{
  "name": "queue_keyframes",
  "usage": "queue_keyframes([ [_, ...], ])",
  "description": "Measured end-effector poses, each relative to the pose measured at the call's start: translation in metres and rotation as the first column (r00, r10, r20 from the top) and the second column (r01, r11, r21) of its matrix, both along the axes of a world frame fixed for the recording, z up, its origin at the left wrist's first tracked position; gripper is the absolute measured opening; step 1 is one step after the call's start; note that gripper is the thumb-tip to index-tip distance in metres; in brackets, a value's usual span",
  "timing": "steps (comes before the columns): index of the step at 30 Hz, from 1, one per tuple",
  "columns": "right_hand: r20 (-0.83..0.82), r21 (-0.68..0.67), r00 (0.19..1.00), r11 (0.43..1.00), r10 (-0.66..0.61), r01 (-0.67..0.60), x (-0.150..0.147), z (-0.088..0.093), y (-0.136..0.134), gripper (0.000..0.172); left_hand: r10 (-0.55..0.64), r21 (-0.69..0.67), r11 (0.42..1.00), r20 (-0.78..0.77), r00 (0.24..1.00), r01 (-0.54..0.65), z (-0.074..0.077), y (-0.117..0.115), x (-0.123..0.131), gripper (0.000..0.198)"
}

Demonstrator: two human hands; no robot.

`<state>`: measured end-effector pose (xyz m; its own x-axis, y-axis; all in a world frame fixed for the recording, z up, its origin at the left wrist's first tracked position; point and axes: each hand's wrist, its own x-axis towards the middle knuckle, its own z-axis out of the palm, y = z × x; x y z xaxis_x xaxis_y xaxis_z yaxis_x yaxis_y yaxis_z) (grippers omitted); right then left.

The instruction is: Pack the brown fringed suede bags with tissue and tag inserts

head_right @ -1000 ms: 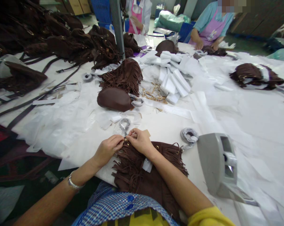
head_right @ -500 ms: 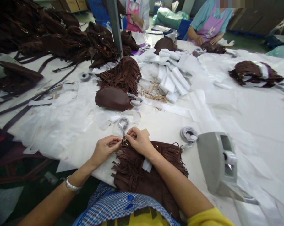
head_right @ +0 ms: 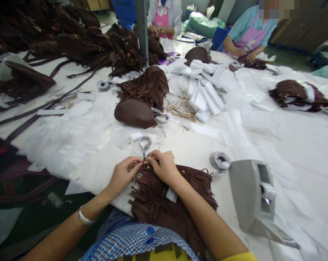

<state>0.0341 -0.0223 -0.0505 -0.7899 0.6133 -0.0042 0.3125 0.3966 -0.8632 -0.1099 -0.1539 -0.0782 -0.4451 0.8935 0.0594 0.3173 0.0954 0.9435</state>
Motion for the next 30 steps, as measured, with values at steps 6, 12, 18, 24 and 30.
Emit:
queue_keyframes([
  [6, -0.011, -0.004, 0.999, 0.999, 0.050, -0.050, 0.001, 0.001, 0.001, 0.002, 0.014, -0.042, 0.999, 0.201, 0.979, -0.006, 0.000, -0.001, 0.000, 0.022],
  [12, 0.038, -0.051, 0.999, 0.999, -0.001, 0.003, -0.006, -0.002, 0.002, 0.009, 0.055, -0.101, 0.995, 0.407, 0.912, -0.015, 0.003, 0.000, 0.000, 0.029],
  [18, 0.070, -0.055, 0.998, 0.998, 0.008, -0.004, -0.010, 0.006, 0.001, 0.008, 0.097, -0.095, 0.994, 0.441, 0.892, -0.061, 0.003, 0.000, 0.000, 0.025],
  [24, 0.070, 0.124, 0.994, 0.990, -0.082, 0.073, -0.011, 0.006, -0.013, 0.006, 0.137, -0.036, 0.990, 0.398, 0.907, -0.133, 0.002, -0.001, 0.005, 0.020],
  [30, 0.068, 0.067, 0.992, 0.993, -0.107, 0.102, -0.008, 0.014, -0.019, 0.003, 0.157, 0.023, 0.983, 0.403, 0.902, -0.182, -0.001, -0.005, 0.012, 0.016],
])
